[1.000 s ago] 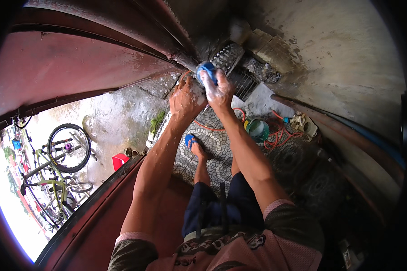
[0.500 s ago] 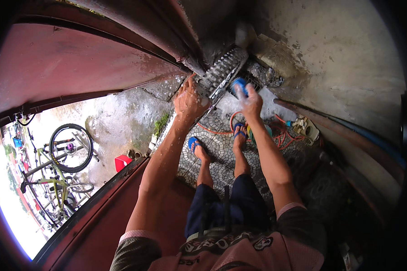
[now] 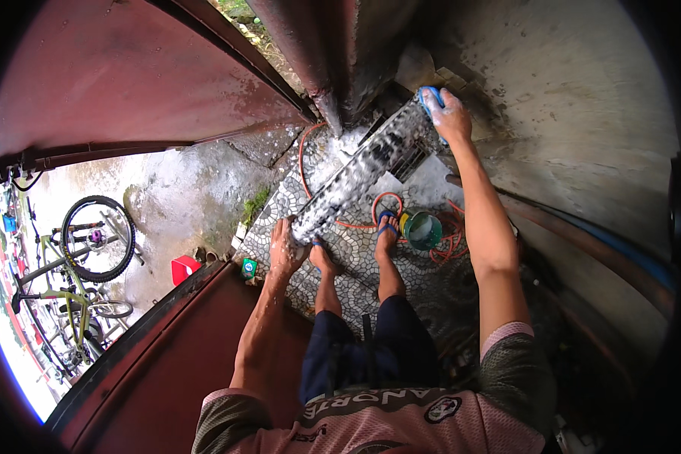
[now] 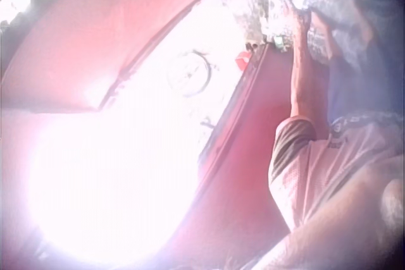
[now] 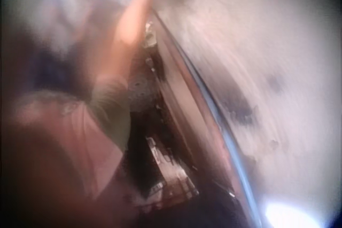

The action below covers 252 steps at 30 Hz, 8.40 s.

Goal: The person scrubs a bicycle wheel with a brush and sponge, applying soap to the tire, rim, and spokes. They rotate the wheel to clean different sections and use both hands to scrub the hub and spokes.

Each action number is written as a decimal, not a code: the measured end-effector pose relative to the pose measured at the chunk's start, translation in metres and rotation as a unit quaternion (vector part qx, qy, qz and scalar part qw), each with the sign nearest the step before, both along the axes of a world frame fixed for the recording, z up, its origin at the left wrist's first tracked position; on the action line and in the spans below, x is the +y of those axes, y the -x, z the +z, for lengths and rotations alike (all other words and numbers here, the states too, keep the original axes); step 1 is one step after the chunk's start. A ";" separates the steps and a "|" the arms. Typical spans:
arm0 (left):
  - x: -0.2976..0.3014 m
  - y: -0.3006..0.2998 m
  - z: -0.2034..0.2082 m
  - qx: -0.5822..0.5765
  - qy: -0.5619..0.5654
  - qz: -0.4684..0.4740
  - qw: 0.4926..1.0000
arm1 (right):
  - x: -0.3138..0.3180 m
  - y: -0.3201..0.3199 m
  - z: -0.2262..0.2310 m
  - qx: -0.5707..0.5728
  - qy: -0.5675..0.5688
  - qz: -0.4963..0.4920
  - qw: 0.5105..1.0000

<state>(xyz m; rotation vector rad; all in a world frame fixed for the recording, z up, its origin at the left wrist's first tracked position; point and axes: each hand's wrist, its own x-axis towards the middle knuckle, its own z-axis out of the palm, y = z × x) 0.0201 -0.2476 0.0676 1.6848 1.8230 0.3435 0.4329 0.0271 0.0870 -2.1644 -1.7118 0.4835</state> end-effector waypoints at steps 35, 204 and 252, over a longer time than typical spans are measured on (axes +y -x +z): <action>0.092 -0.013 0.081 0.080 -0.021 -0.100 0.992 | -0.050 0.039 -0.057 0.087 0.092 -0.041 0.991; 0.122 -0.106 0.054 0.064 -0.049 -0.109 0.991 | -0.017 0.019 0.013 -0.167 0.141 0.172 0.961; 0.122 -0.143 0.075 0.112 0.001 -0.136 0.984 | -0.044 0.055 0.058 -0.052 0.233 0.199 0.951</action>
